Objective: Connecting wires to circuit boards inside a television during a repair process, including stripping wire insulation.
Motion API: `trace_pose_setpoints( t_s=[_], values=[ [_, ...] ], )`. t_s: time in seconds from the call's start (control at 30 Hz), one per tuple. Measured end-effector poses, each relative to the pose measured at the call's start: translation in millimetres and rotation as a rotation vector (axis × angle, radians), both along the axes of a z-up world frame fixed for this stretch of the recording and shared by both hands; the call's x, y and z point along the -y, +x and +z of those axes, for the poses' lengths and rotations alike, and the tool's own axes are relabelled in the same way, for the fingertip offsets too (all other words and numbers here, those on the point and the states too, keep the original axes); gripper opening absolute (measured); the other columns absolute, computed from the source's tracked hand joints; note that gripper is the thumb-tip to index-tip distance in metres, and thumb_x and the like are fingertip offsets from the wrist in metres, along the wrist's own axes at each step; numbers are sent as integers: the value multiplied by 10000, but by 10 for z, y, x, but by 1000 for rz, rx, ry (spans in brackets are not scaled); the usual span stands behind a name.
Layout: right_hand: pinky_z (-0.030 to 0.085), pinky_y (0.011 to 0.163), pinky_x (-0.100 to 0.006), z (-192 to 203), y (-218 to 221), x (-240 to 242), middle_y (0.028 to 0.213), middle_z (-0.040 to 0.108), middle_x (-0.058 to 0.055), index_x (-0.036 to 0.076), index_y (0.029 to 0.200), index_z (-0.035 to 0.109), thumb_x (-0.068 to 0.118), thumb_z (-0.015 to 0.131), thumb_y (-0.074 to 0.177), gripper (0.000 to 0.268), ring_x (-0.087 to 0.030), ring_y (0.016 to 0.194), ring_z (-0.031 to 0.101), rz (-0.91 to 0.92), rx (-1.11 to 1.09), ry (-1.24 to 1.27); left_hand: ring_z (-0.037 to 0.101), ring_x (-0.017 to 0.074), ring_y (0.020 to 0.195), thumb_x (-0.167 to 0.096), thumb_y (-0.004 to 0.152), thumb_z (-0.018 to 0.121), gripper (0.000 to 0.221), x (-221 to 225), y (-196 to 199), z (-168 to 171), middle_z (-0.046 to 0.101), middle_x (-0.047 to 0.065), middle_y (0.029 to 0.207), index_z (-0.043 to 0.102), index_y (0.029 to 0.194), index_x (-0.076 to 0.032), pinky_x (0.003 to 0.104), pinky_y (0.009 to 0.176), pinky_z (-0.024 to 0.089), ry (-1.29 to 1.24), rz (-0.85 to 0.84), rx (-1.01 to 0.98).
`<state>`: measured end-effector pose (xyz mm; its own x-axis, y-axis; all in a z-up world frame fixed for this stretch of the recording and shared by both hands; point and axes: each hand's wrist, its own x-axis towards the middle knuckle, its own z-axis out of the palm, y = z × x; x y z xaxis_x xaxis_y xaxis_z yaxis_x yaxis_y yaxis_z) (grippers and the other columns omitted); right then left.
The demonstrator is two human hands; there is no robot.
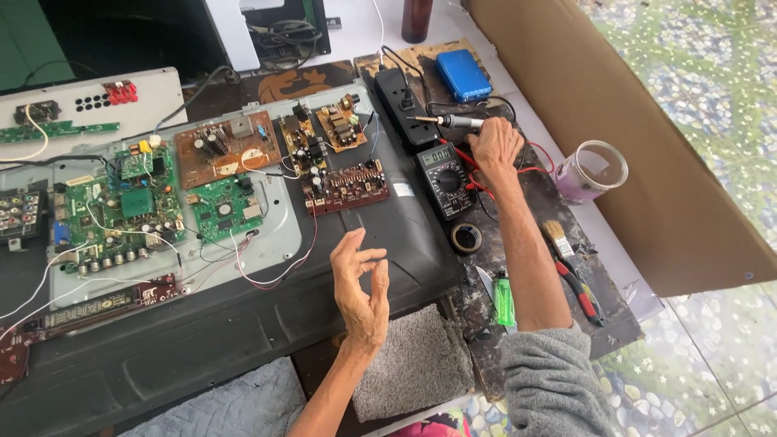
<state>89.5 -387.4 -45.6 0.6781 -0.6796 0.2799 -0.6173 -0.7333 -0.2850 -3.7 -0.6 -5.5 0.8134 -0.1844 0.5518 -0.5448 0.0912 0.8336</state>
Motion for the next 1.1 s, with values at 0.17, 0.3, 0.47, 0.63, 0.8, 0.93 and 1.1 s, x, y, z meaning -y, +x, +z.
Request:
trace_pose_setpoints(
  t_s=[0.17, 0.3, 0.47, 0.63, 0.8, 0.93, 1.1],
  values=[
    [488, 977, -603, 90, -80, 43, 1048, 714, -182, 81, 1012, 711, 320, 801, 801, 331, -465, 1049, 681, 38, 125, 178, 745, 272, 934, -80, 1017, 550, 366, -10, 2, 28, 561, 137, 1314, 527, 1379, -36, 359, 740, 631, 5, -8, -17],
    [584, 742, -401, 115, -151, 67, 812, 742, -30, 254, 895, 785, 298, 867, 772, 154, -237, 775, 719, 14, 244, 341, 774, 250, 858, -101, 1033, 550, 232, -25, -19, 57, 691, 72, 1086, 673, 1229, -87, 341, 700, 630, 46, -18, -68],
    [669, 662, -255, 919, -748, -665, 870, 751, -126, 8, 1056, 761, 58, 806, 846, 220, -145, 745, 738, 288, 796, 826, 782, 207, 800, -115, 1026, 589, 191, -31, -7, 71, 761, 48, 921, 752, 1123, -139, 308, 673, 628, 63, -27, -97],
    [676, 754, -368, 1480, -1437, -1554, 961, 731, -210, -78, 1164, 648, 23, 718, 916, 277, -263, 852, 769, 499, 952, 959, 769, 189, 776, -125, 1019, 629, 159, -43, 20, 146, 757, 75, 865, 763, 1105, -126, 306, 674, 619, 70, -67, -113],
    [630, 685, -322, 1053, -1828, -2333, 791, 754, -156, -14, 1027, 748, 5, 778, 872, 160, -194, 706, 752, 496, 771, 822, 749, 150, 820, -176, 901, 792, 294, -50, 69, 15, 782, 97, 921, 752, 1188, -125, 330, 764, 616, 58, -450, -324],
    [639, 730, -283, 804, -1966, -2773, 811, 784, -78, 63, 994, 796, 37, 816, 865, 133, -129, 735, 768, 441, 682, 761, 761, 142, 896, -83, 840, 833, 352, -73, 42, 78, 794, 108, 1001, 762, 1184, -76, 311, 810, 622, 106, -639, -435],
    [621, 723, -293, 694, -2262, -2787, 788, 765, -54, 78, 1001, 791, 70, 803, 882, 120, -136, 719, 759, 334, 721, 761, 770, 153, 813, -74, 898, 787, 213, -115, -29, 235, 797, 141, 863, 768, 1101, -12, 306, 742, 639, 187, -747, -428]
  ],
)
